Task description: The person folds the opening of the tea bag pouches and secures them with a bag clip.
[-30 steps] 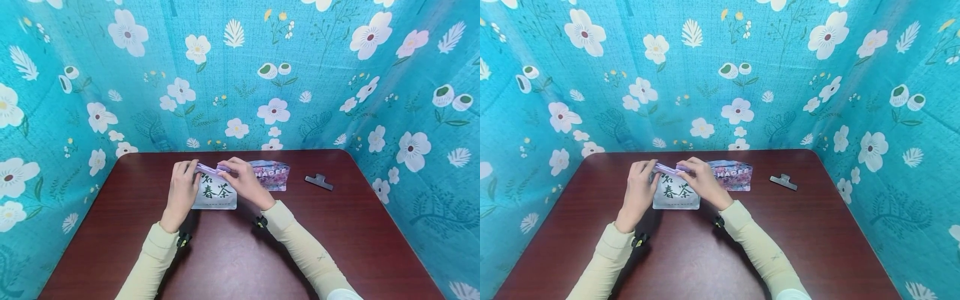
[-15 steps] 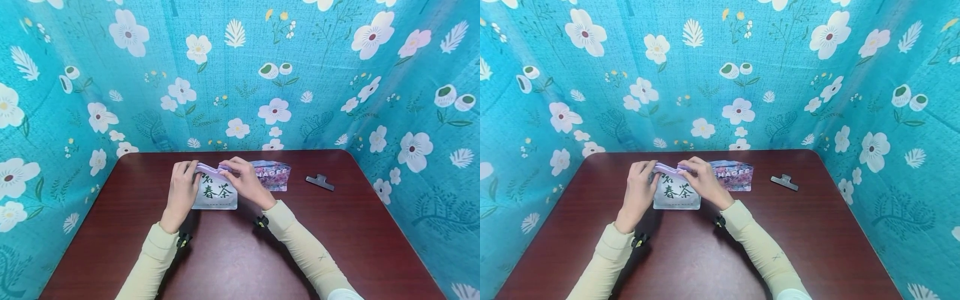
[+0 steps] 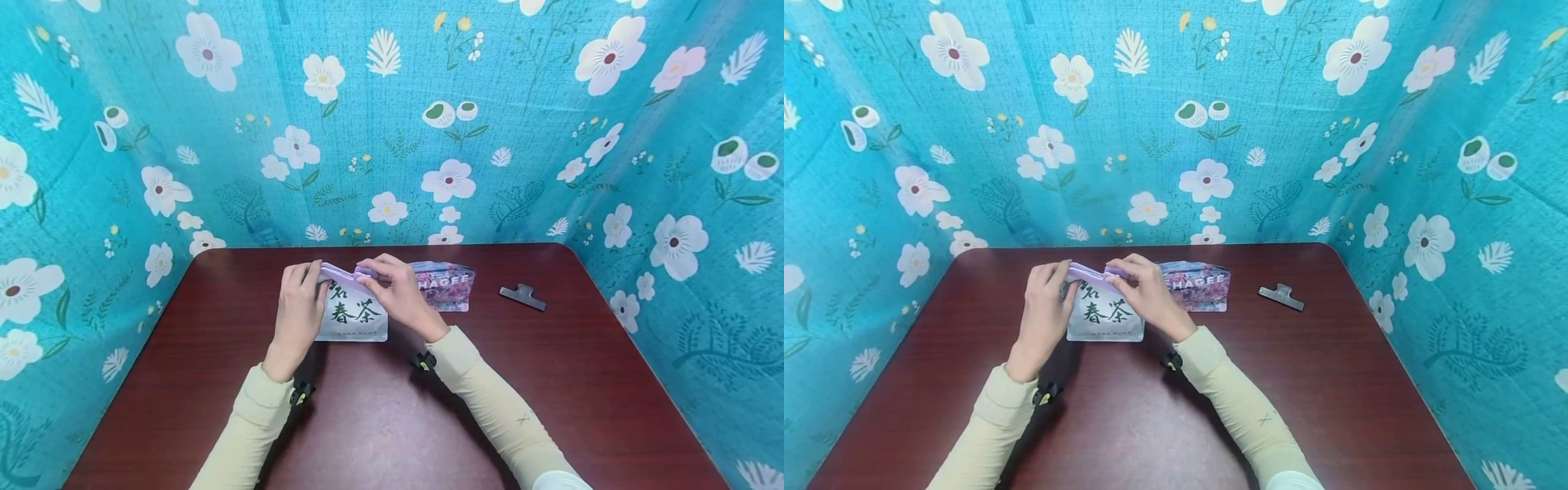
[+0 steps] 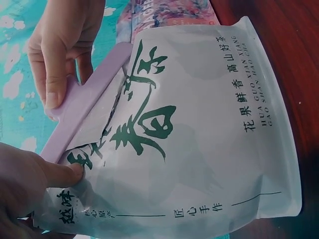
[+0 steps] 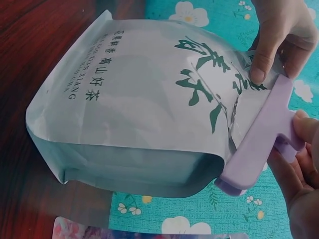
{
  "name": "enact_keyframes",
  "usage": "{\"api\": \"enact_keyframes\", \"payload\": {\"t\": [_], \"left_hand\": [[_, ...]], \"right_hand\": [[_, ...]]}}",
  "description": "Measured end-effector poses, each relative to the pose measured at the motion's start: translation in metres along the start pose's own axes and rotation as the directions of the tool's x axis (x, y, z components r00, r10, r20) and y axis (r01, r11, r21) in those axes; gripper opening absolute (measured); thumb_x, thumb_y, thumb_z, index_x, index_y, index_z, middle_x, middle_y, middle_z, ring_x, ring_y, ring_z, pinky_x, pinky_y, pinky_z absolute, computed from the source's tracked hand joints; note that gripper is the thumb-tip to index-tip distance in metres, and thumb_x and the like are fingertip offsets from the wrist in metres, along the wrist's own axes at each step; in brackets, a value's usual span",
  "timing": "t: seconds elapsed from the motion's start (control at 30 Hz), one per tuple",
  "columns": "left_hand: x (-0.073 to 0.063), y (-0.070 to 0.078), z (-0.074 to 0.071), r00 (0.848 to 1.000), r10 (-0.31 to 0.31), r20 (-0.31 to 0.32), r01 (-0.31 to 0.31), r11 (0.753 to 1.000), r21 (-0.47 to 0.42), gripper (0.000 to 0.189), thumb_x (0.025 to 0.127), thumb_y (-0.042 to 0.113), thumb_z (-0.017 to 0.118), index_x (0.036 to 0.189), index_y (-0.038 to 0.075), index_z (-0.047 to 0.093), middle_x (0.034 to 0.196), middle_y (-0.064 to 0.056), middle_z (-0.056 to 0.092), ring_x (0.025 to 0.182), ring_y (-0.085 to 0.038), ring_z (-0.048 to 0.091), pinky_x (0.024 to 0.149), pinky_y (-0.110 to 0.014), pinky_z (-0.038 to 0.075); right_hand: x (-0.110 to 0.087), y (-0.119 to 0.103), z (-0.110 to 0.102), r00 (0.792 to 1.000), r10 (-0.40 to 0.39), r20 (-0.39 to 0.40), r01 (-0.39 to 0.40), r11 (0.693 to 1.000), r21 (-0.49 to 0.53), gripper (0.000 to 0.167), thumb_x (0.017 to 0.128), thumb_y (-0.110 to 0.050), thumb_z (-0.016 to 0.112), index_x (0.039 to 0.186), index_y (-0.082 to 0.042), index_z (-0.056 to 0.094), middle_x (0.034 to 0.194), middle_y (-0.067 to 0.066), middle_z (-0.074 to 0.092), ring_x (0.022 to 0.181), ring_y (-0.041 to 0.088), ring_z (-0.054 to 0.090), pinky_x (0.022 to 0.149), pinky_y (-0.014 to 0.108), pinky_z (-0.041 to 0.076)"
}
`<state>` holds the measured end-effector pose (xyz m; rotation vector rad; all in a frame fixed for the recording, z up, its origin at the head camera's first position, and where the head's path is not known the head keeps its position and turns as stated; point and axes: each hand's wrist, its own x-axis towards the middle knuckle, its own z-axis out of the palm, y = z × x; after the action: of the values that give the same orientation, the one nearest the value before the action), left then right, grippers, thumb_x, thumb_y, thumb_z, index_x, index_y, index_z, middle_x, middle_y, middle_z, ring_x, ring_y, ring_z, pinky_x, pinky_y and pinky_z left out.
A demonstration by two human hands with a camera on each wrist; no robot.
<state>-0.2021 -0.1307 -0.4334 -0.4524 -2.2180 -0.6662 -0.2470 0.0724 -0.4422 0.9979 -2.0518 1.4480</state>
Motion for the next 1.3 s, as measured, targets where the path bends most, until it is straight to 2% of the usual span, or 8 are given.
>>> {"api": "enact_keyframes", "payload": {"t": [0.33, 0.47, 0.77, 1.3], "left_hand": [[-0.0003, 0.0005, -0.0022, 1.000, -0.015, 0.024, 0.014, 1.000, 0.011, 0.037, 0.086, -0.004, 0.076, 0.121, -0.009, 0.065, 0.108, -0.025, 0.064, 0.104, -0.041, 0.055, 0.091, -0.050, 0.049], [-0.0012, 0.0001, -0.0023, 0.999, -0.025, 0.029, 0.025, 1.000, 0.016, 0.038, 0.085, -0.005, 0.076, 0.121, -0.009, 0.065, 0.108, -0.025, 0.064, 0.104, -0.041, 0.055, 0.091, -0.050, 0.050], [0.0000, -0.0005, -0.0015, 1.000, -0.013, 0.021, 0.013, 1.000, 0.018, 0.036, 0.086, -0.006, 0.076, 0.120, -0.010, 0.065, 0.107, -0.025, 0.064, 0.103, -0.042, 0.056, 0.091, -0.050, 0.048], [-0.0005, 0.0036, -0.0007, 1.000, -0.014, 0.007, 0.014, 1.000, 0.012, 0.036, 0.084, -0.006, 0.076, 0.119, -0.009, 0.065, 0.106, -0.024, 0.064, 0.104, -0.042, 0.056, 0.091, -0.051, 0.049]], "right_hand": [[0.0005, 0.0028, -0.0046, 0.991, 0.106, 0.078, -0.110, 0.993, 0.042, 0.022, 0.092, -0.010, 0.075, 0.113, -0.006, 0.074, 0.099, 0.005, 0.070, 0.091, 0.013, 0.070, 0.082, 0.026, 0.059], [-0.0001, 0.0028, -0.0036, 0.991, 0.104, 0.084, -0.108, 0.993, 0.041, 0.021, 0.092, -0.010, 0.075, 0.112, -0.004, 0.074, 0.097, 0.005, 0.069, 0.090, 0.013, 0.068, 0.081, 0.027, 0.059], [-0.0005, 0.0027, -0.0006, 0.993, 0.103, 0.051, -0.107, 0.991, 0.075, 0.022, 0.091, -0.008, 0.075, 0.113, -0.004, 0.074, 0.097, 0.008, 0.068, 0.089, 0.015, 0.069, 0.079, 0.027, 0.060], [-0.0053, 0.0029, 0.0024, 0.995, 0.095, 0.004, -0.095, 0.993, 0.075, 0.024, 0.090, -0.005, 0.075, 0.114, -0.001, 0.074, 0.099, 0.009, 0.068, 0.089, 0.019, 0.070, 0.079, 0.026, 0.059]]}}
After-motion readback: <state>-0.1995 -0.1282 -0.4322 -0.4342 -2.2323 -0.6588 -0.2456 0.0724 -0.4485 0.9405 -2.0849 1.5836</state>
